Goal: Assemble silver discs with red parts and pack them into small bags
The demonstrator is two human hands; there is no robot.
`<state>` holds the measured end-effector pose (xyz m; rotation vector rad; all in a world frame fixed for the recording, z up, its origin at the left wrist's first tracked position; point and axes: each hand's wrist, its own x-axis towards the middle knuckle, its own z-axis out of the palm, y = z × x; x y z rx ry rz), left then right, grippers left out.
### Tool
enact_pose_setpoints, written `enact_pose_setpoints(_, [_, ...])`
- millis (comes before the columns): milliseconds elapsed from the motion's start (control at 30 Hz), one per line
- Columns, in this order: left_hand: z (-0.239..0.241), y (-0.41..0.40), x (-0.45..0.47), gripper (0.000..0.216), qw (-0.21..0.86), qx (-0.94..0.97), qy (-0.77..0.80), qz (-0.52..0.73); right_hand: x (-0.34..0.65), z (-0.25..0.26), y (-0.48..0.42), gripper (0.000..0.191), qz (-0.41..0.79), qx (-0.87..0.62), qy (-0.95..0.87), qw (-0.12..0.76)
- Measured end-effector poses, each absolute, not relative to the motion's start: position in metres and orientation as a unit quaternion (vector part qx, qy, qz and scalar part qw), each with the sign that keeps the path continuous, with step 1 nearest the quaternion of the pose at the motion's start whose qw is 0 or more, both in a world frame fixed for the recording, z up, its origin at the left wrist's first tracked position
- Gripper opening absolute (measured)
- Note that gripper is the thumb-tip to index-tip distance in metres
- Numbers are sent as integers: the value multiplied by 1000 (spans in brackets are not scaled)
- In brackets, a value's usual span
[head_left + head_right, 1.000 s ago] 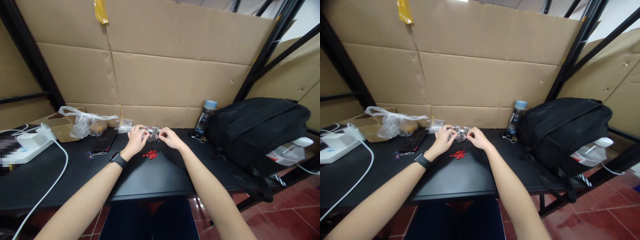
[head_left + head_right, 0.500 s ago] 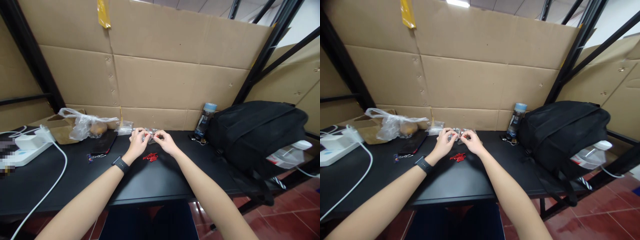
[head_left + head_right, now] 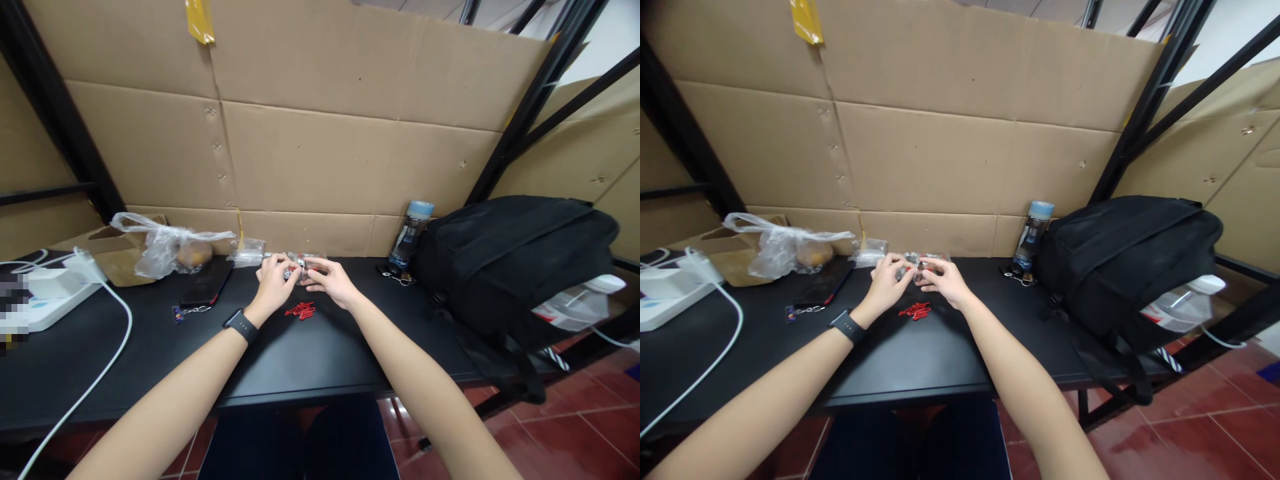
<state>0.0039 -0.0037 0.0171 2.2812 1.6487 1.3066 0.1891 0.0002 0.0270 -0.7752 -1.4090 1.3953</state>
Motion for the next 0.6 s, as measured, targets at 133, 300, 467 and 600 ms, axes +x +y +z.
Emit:
enact_pose_setpoints(133, [17, -4, 4, 20, 11, 733, 539, 415, 192, 28, 1, 46, 559, -340, -582, 483])
enact_pose_setpoints(300, [16, -2, 3, 21, 10, 736, 539, 410, 192, 27, 1, 62, 494, -345, -638, 478])
enact_pose_setpoints(467, [13, 0, -1, 21, 15, 793, 501, 346, 198, 24, 10, 58, 434, -398, -660, 468])
enact_pose_setpoints(600, [4, 4, -6, 25, -2, 848, 464, 257, 219, 30, 18, 50, 277, -457, -710, 458])
